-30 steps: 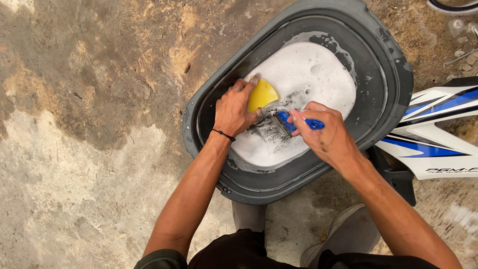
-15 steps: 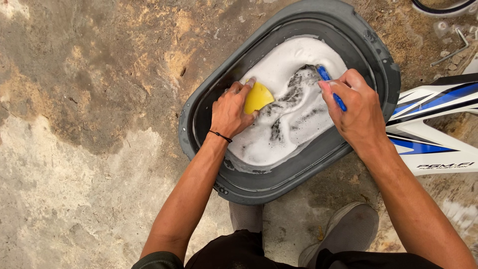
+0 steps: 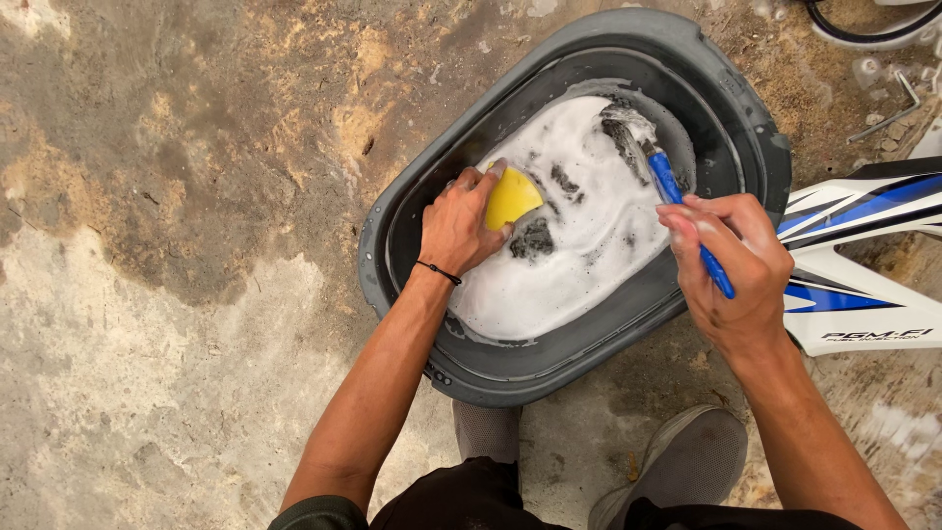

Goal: The person scrubs a motorcycle's rear chain and swingarm area using a blue brush and a yellow sponge with soapy water from a bucket. They also clean detached white plastic fairing parts. The person then assembles a pressure sprayer, connects the nozzle, and tests the spray function.

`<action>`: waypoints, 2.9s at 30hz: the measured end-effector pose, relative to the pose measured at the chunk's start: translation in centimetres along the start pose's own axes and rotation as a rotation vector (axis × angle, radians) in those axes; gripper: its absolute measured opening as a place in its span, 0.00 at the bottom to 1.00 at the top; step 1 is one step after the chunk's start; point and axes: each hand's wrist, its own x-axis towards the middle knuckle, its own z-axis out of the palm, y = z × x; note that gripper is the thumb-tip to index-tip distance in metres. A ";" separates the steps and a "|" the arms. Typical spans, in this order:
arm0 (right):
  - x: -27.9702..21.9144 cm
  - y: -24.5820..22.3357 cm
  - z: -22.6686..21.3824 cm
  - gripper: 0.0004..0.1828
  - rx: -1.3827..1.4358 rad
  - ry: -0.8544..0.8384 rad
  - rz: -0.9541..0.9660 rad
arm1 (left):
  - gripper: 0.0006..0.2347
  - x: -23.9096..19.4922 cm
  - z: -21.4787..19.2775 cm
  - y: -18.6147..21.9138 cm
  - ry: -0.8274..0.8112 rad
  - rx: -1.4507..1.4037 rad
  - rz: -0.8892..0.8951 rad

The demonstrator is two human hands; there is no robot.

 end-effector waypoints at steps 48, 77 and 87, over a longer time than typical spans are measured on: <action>-17.3 6.8 -21.7 0.15 0.694 1.315 0.431 | 0.11 0.5 -4.6 39.4 -0.371 0.033 0.836; -18.6 21.4 -24.3 0.19 2.222 1.584 0.174 | 0.16 8.4 9.7 50.9 -0.265 0.028 0.924; -18.1 22.2 -24.5 0.22 1.934 1.157 0.454 | 0.14 6.1 12.0 54.7 -0.291 -0.262 0.737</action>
